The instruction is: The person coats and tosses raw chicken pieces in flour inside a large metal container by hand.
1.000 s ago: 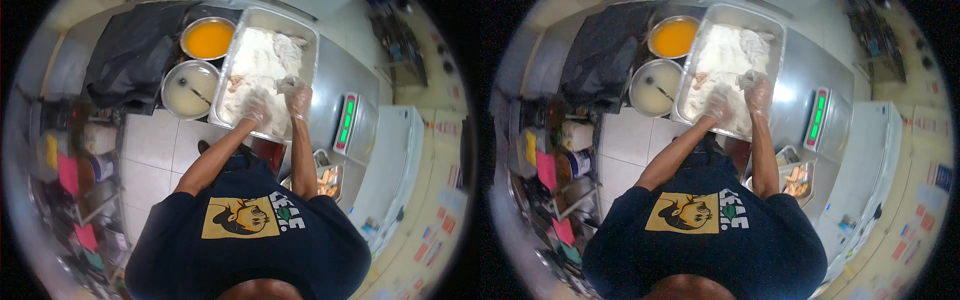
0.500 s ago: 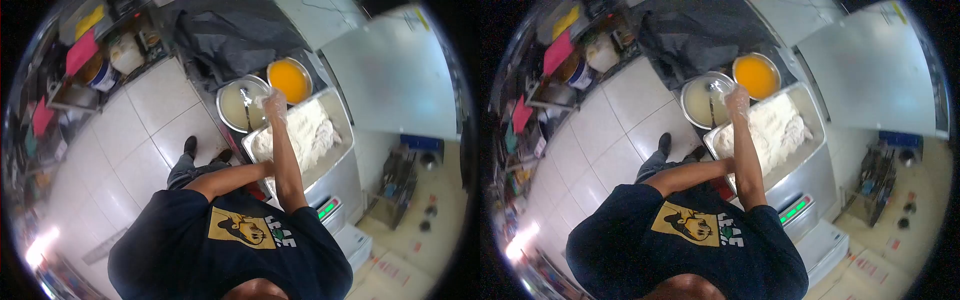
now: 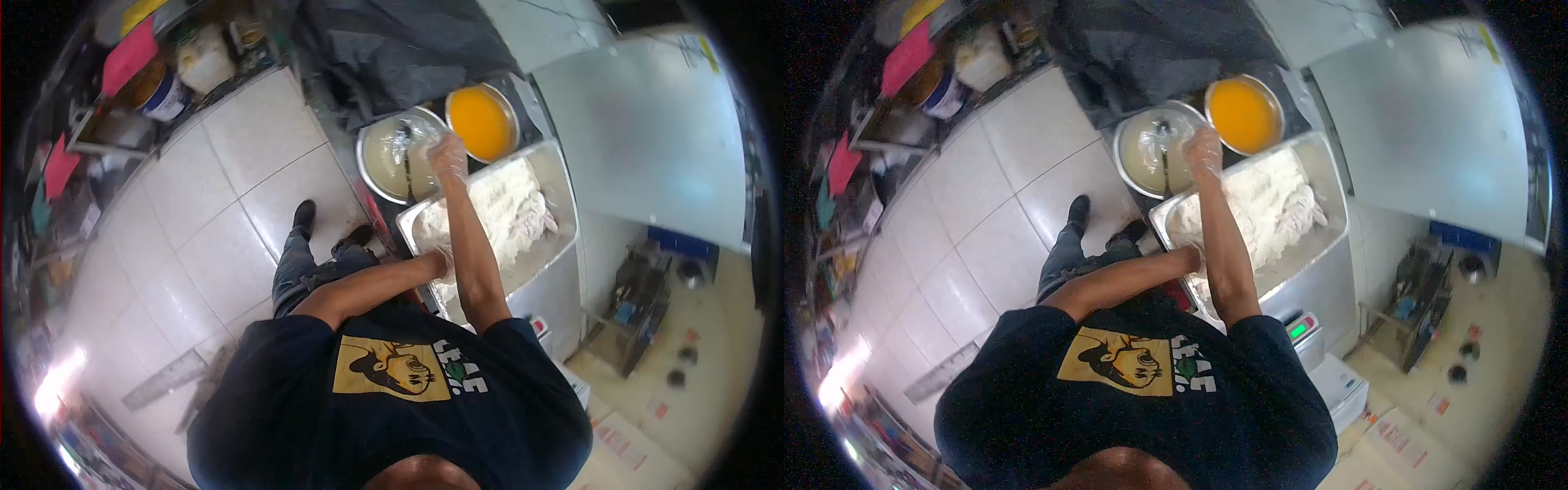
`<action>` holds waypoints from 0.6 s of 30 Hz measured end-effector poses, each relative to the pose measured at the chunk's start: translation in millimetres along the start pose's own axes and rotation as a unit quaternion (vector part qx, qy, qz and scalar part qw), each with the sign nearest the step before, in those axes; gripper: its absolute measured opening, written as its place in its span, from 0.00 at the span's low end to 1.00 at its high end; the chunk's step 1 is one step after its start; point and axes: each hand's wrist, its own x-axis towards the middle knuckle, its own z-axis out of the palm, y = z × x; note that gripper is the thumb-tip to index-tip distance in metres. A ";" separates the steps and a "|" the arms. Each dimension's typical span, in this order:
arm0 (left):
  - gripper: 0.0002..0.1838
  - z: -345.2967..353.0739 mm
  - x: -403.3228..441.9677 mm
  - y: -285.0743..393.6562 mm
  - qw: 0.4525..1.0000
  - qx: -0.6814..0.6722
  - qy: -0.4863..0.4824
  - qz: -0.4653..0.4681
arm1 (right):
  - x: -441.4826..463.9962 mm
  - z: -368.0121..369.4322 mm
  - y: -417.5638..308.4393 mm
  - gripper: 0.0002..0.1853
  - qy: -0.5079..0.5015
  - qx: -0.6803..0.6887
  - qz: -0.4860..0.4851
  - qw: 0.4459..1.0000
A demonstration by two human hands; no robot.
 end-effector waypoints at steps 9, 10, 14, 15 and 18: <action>0.22 6.5 22.7 1.4 0.992 0.113 -0.059 0.027 | -35.9 -116.9 39.0 0.06 0.051 0.410 0.107 0.904; 0.21 7.4 25.4 1.6 0.988 0.136 -0.064 0.026 | -51.1 -138.2 42.0 0.06 0.100 0.362 0.092 0.922; 0.20 16.0 21.5 6.2 0.954 0.273 0.113 -0.057 | -93.7 -141.3 89.0 0.09 0.077 0.442 0.271 0.851; 0.20 19.2 26.1 6.6 0.956 0.271 0.105 -0.035 | -103.2 -134.2 99.2 0.09 0.069 0.461 0.263 0.845; 0.20 15.7 31.8 2.6 0.987 0.150 -0.047 -0.020 | -131.0 -98.3 137.5 0.08 0.057 0.537 0.266 0.799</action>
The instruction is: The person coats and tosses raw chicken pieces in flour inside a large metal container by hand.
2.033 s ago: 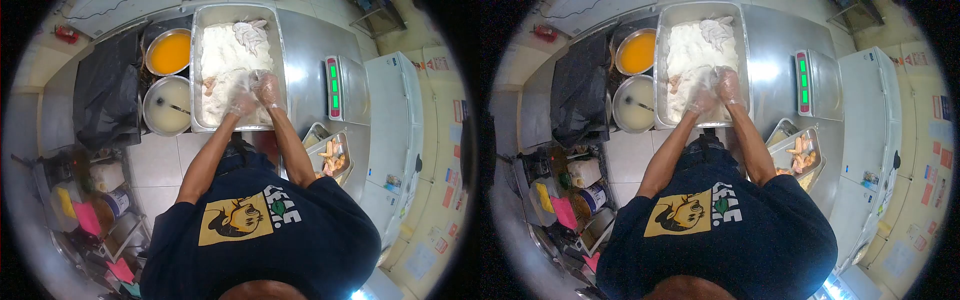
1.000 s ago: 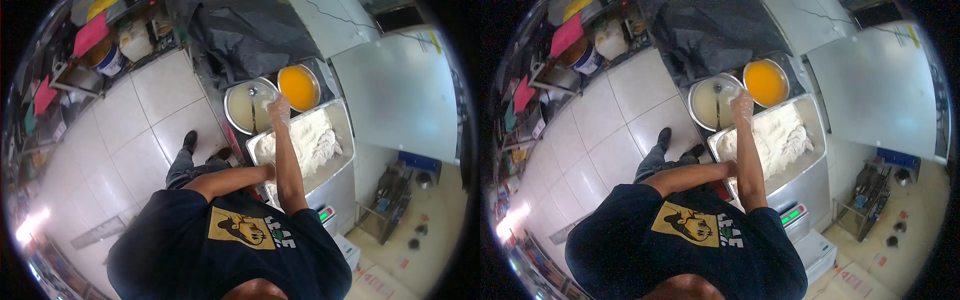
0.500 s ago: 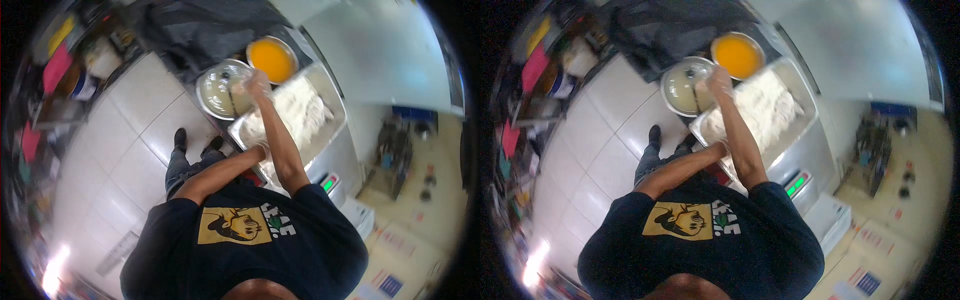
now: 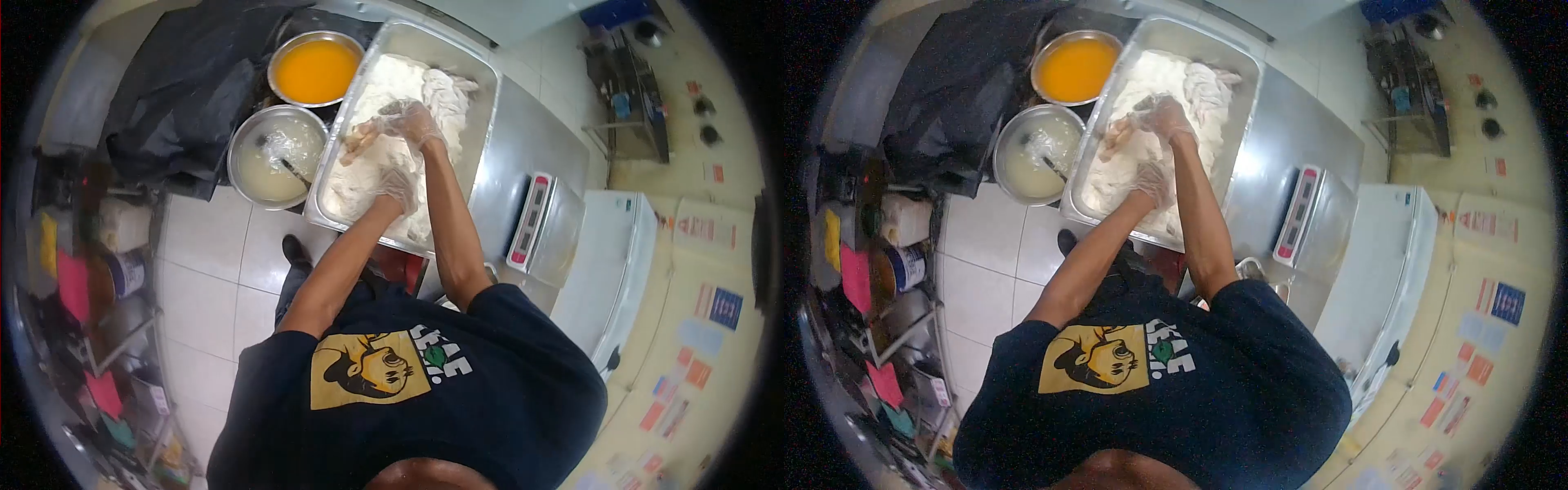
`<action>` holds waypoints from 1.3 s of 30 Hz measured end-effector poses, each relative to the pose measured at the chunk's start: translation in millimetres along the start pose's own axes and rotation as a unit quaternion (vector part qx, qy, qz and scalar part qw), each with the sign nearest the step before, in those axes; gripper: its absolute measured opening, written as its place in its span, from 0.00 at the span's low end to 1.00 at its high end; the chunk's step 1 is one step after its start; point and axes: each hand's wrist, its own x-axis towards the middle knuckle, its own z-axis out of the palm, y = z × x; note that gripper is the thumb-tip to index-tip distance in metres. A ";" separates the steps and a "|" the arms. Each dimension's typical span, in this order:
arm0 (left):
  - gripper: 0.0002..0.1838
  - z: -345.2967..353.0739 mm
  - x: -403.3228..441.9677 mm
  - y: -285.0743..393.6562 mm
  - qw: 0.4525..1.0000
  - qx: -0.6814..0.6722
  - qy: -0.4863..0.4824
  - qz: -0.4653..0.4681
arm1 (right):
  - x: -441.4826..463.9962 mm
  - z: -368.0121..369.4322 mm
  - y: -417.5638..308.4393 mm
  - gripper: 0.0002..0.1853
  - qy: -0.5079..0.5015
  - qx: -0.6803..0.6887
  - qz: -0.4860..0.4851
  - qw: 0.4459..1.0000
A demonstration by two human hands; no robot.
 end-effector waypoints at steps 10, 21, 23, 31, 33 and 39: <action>0.22 -9.7 -15.1 -18.6 0.965 -0.244 -0.067 -0.063 | -108.8 -34.0 57.8 0.17 -0.067 -0.191 0.015 0.979; 0.25 -52.4 -79.6 -48.6 0.990 0.036 -0.017 -0.135 | -134.6 -38.7 110.3 0.10 -0.007 -0.306 0.046 0.951; 0.23 -46.8 -75.7 -58.3 0.985 -0.021 -0.065 -0.161 | -136.4 -33.1 124.3 0.09 0.022 -0.504 0.059 0.861; 0.17 -98.2 -89.0 -49.6 0.962 -0.078 -0.192 -0.175 | -151.6 -11.8 89.5 0.09 0.062 -0.549 0.056 0.832; 0.18 -100.9 -92.8 -47.1 0.978 -0.069 -0.142 -0.138 | -156.4 -13.8 93.2 0.09 0.074 -0.534 0.076 0.839; 0.19 -89.4 -87.5 -50.4 0.977 -0.134 0.011 -0.166 | -157.9 -18.5 97.8 0.13 0.157 -0.646 -0.027 0.746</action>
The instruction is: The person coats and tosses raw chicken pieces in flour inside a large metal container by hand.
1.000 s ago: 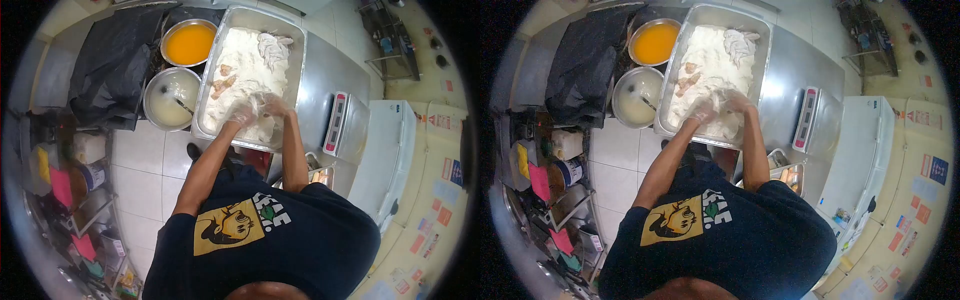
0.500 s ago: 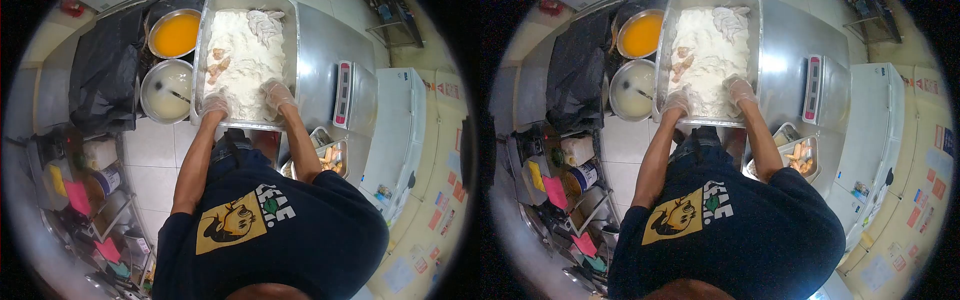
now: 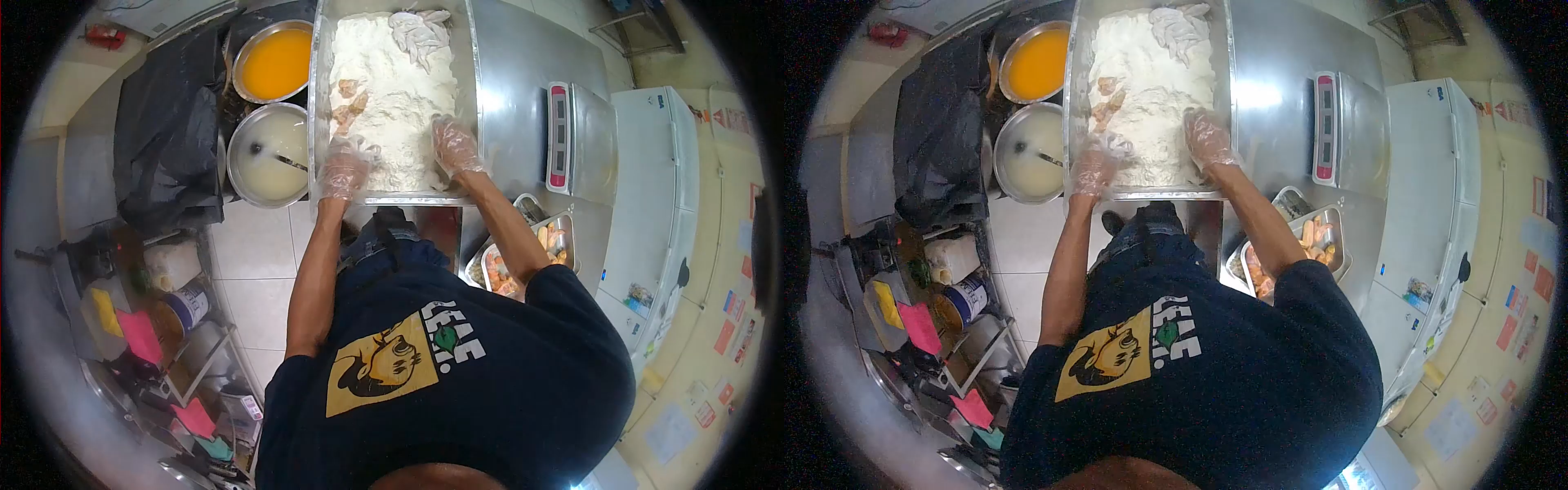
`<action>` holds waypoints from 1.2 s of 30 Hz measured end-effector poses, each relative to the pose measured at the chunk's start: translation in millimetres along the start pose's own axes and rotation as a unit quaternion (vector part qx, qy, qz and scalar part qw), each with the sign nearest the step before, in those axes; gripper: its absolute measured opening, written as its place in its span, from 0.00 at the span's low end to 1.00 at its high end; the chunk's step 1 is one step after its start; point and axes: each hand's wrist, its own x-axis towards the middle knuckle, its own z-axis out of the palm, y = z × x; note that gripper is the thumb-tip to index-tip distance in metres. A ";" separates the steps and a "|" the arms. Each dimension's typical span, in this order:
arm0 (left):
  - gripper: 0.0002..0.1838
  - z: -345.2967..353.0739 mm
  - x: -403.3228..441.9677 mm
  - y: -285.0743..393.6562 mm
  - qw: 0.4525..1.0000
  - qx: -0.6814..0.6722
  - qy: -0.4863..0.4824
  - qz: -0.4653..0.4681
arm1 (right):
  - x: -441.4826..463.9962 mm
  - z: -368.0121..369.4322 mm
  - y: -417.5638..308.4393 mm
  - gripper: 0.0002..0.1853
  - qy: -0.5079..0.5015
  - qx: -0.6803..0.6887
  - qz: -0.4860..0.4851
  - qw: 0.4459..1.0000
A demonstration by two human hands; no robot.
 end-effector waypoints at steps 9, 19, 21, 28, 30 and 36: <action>0.18 43.1 36.9 30.6 0.979 -0.064 0.132 0.143 | 12.4 -44.0 -27.1 0.15 0.040 0.250 -0.147 0.956; 0.26 38.7 18.5 44.7 0.987 -0.145 0.039 0.058 | 13.6 -13.6 -16.2 0.09 0.063 0.293 -0.068 0.951; 0.27 39.8 21.4 50.1 0.992 -0.099 0.008 0.078 | 17.1 -19.6 -13.2 0.09 0.076 0.293 -0.071 0.950; 0.41 49.8 28.9 51.3 0.975 -0.029 0.076 0.207 | 21.4 -43.9 -25.9 0.07 0.083 0.316 -0.042 0.944; 0.42 57.5 27.6 58.5 0.984 -0.041 0.092 0.150 | 26.6 -46.7 -28.4 0.06 0.074 0.322 -0.020 0.944; 0.45 79.9 31.6 63.4 0.988 0.007 0.013 0.155 | 31.0 -67.0 -33.4 0.06 0.052 0.599 0.145 0.786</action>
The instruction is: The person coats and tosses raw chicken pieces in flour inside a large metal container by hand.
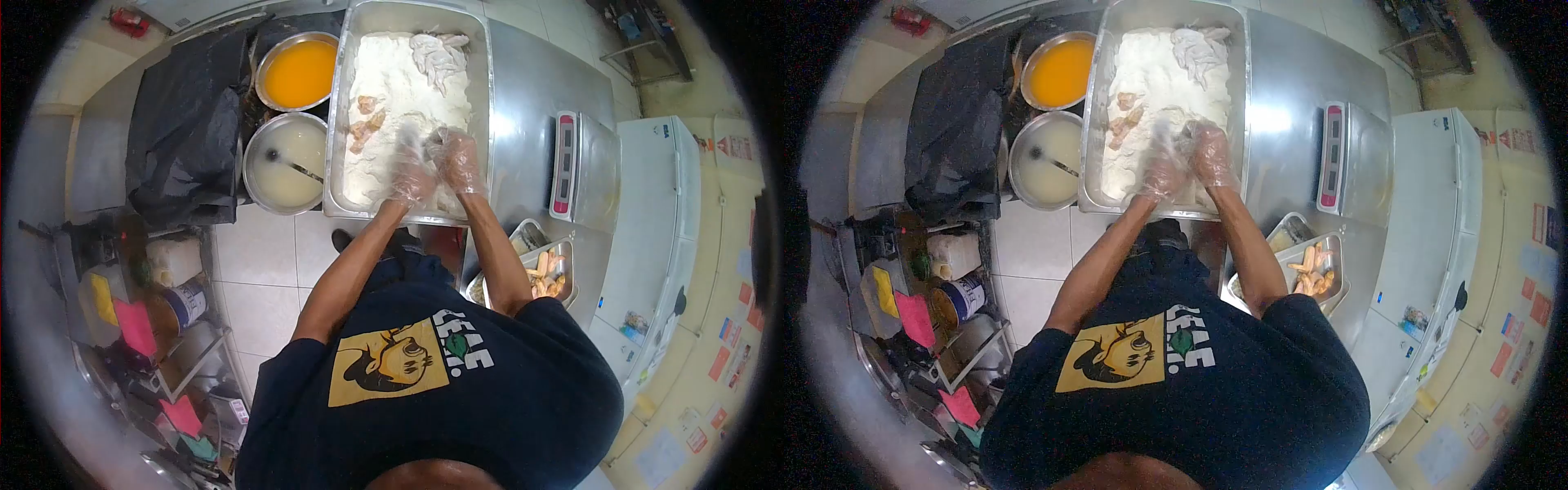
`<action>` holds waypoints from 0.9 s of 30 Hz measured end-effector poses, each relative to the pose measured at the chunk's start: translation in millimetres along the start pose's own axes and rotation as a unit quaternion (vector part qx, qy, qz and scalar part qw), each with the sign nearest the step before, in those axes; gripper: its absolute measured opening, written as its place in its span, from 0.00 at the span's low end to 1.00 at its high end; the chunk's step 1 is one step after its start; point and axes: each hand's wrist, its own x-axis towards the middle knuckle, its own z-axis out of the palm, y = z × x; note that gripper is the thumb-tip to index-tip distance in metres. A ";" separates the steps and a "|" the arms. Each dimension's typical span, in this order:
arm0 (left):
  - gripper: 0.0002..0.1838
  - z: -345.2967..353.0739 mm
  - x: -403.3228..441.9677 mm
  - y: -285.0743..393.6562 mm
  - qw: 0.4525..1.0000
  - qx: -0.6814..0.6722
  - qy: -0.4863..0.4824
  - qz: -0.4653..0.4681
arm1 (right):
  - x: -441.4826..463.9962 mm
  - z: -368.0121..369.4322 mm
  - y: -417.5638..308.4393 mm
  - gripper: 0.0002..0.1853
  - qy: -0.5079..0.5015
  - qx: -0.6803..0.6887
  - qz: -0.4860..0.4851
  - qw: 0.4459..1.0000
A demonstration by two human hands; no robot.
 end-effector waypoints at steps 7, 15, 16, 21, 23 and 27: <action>0.45 -40.6 -15.1 21.0 0.964 -0.243 -0.040 -0.101 | -2.9 -4.1 -16.1 0.07 0.032 -0.291 -0.126 0.948; 0.22 -43.4 -24.1 -14.0 0.997 0.059 -0.054 -0.007 | 12.7 38.9 -133.0 0.06 0.009 -0.175 -0.190 0.966; 0.18 -35.0 -26.4 -19.7 0.997 0.064 0.017 0.046 | 22.7 58.7 -130.2 0.06 -0.018 -0.149 -0.226 0.962; 0.18 -6.4 -15.5 -25.9 1.000 -0.015 0.017 0.007 | 64.4 172.5 -108.1 0.01 -0.190 -0.233 -0.276 0.913; 0.18 -4.3 -16.7 -26.9 0.999 -0.047 0.017 0.001 | 71.0 211.0 -91.1 0.03 -0.219 -0.237 -0.291 0.901; 0.19 4.3 -22.3 -32.7 0.995 -0.097 0.029 -0.014 | 79.5 256.1 -51.7 0.03 -0.265 -0.312 -0.342 0.846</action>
